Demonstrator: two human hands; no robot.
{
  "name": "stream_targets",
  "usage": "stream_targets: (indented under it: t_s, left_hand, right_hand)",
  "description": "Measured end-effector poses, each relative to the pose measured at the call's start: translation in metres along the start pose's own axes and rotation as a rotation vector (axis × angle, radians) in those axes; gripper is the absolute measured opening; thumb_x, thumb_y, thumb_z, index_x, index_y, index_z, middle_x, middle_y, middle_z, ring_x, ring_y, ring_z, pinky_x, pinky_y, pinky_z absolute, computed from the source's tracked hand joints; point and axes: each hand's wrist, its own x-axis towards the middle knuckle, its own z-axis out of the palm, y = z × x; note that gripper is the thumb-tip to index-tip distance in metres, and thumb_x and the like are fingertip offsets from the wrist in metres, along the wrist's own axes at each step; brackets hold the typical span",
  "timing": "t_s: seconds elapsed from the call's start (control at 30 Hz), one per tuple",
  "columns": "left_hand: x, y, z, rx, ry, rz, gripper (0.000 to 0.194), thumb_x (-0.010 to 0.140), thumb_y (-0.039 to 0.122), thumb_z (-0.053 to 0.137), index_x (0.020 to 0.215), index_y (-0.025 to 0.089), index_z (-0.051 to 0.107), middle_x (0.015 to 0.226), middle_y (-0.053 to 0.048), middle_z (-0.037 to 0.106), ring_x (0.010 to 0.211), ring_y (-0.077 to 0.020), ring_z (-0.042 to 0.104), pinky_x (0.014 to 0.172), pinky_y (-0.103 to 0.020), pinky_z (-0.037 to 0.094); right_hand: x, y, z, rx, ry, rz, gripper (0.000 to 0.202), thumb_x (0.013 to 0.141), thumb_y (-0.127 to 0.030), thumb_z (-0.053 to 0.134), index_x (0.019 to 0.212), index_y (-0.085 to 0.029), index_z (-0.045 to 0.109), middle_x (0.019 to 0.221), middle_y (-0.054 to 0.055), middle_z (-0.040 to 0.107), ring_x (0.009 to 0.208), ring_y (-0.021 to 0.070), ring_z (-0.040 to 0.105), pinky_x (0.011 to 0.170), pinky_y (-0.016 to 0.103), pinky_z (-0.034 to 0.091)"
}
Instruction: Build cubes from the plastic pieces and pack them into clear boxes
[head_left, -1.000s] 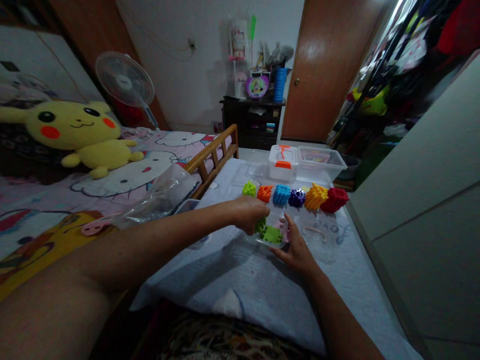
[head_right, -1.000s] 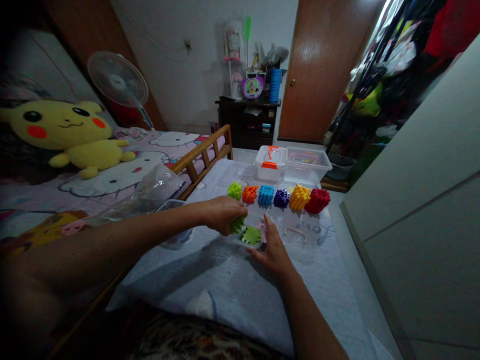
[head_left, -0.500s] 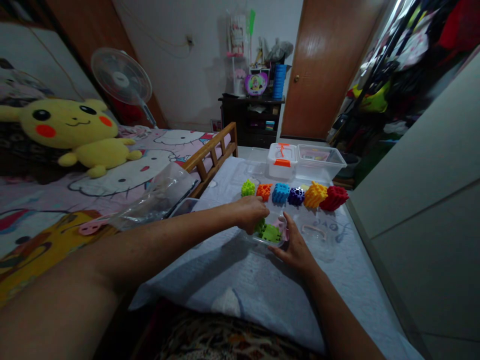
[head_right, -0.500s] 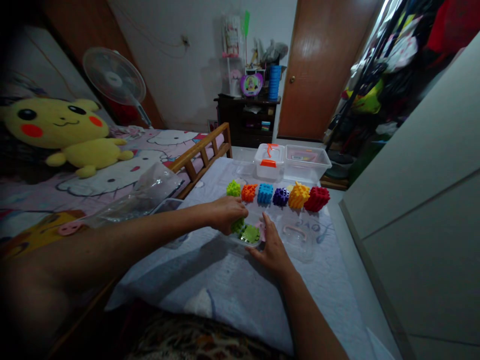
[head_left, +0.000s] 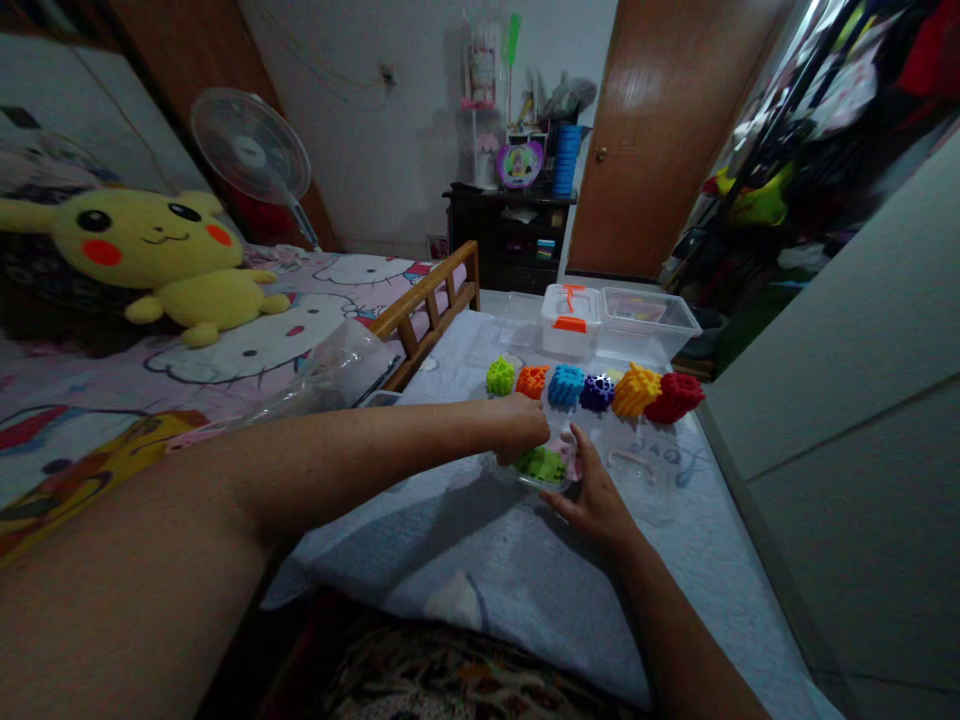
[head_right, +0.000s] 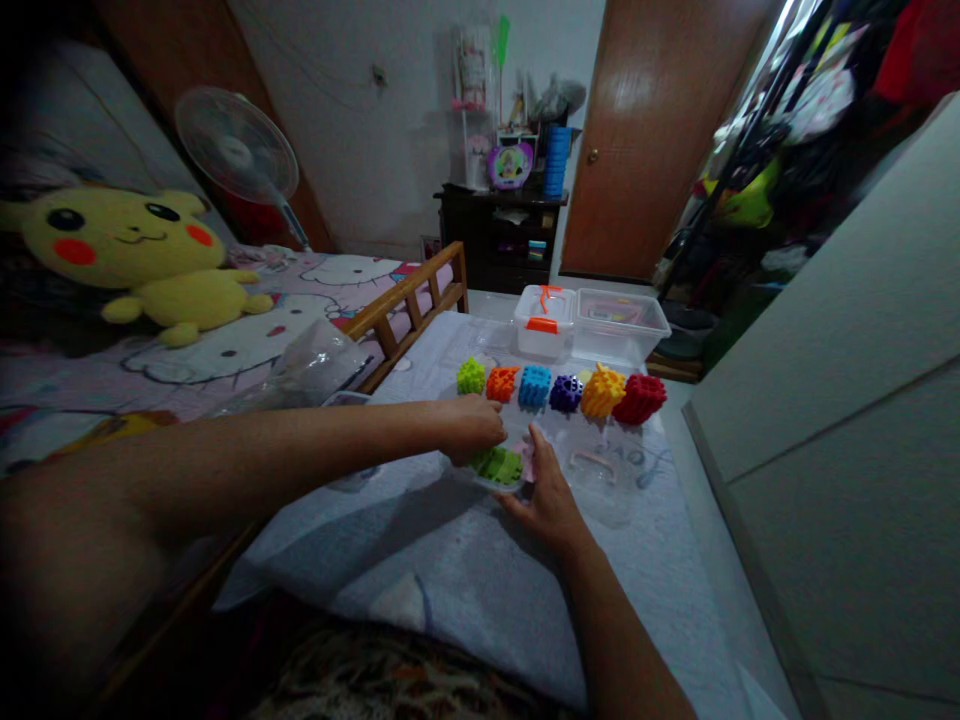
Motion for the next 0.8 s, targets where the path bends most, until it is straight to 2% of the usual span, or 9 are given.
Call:
stream_targets:
  t_s: [0.13,0.37,0.5,0.67,0.8]
  left_hand:
    - [0.002,0.002,0.005,0.050,0.021,0.023,0.037,0.052,0.012,0.082,0.088,0.021,0.077,0.090,-0.011,0.076,0.094,-0.0278,0.061,0.078,-0.031,0.048]
    - [-0.002,0.001,0.008,0.077,0.010,0.050,0.030,0.065,0.017,0.077,0.095,0.019,0.075,0.093,-0.013,0.076,0.105,-0.0314,0.058,0.072,-0.031,0.047]
    - [-0.005,-0.003,0.007,0.043,0.029,0.053,0.042,0.062,0.022,0.081,0.103,0.019,0.073,0.093,-0.013,0.076,0.104,-0.0314,0.059,0.071,-0.031,0.046]
    - [-0.007,-0.007,0.002,0.045,-0.004,0.047,0.057,0.058,0.025,0.085,0.113,0.020,0.070,0.099,-0.012,0.076,0.106,-0.0319,0.059,0.071,-0.032,0.046]
    - [-0.009,-0.006,0.000,0.029,-0.013,0.029,0.060,0.059,0.027,0.086,0.116,0.021,0.068,0.103,-0.013,0.075,0.108,-0.0320,0.059,0.071,-0.032,0.046]
  right_hand:
    - [0.000,0.000,0.000,0.012,0.009,-0.012,0.101,0.078,-0.038,0.075,0.158,-0.028,0.015,0.155,0.017,0.039,0.141,0.0328,0.042,0.116,0.054,0.035]
    - [0.000,-0.002,-0.002,0.016,-0.011,-0.011,0.098,0.080,-0.037,0.073,0.158,-0.027,0.014,0.153,0.017,0.041,0.140,0.0325,0.043,0.115,0.055,0.036]
    - [0.001,-0.003,-0.003,0.009,-0.023,-0.013,0.098,0.080,-0.037,0.073,0.158,-0.026,0.015,0.154,0.017,0.040,0.141,0.0324,0.042,0.115,0.054,0.036]
    - [0.001,-0.003,-0.002,-0.008,-0.015,-0.012,0.098,0.079,-0.037,0.074,0.158,-0.025,0.015,0.155,0.018,0.038,0.142,0.0329,0.040,0.117,0.055,0.035]
    - [0.001,-0.002,-0.002,-0.027,-0.011,-0.027,0.097,0.080,-0.035,0.072,0.158,-0.026,0.016,0.155,0.018,0.038,0.142,0.0327,0.041,0.117,0.055,0.034]
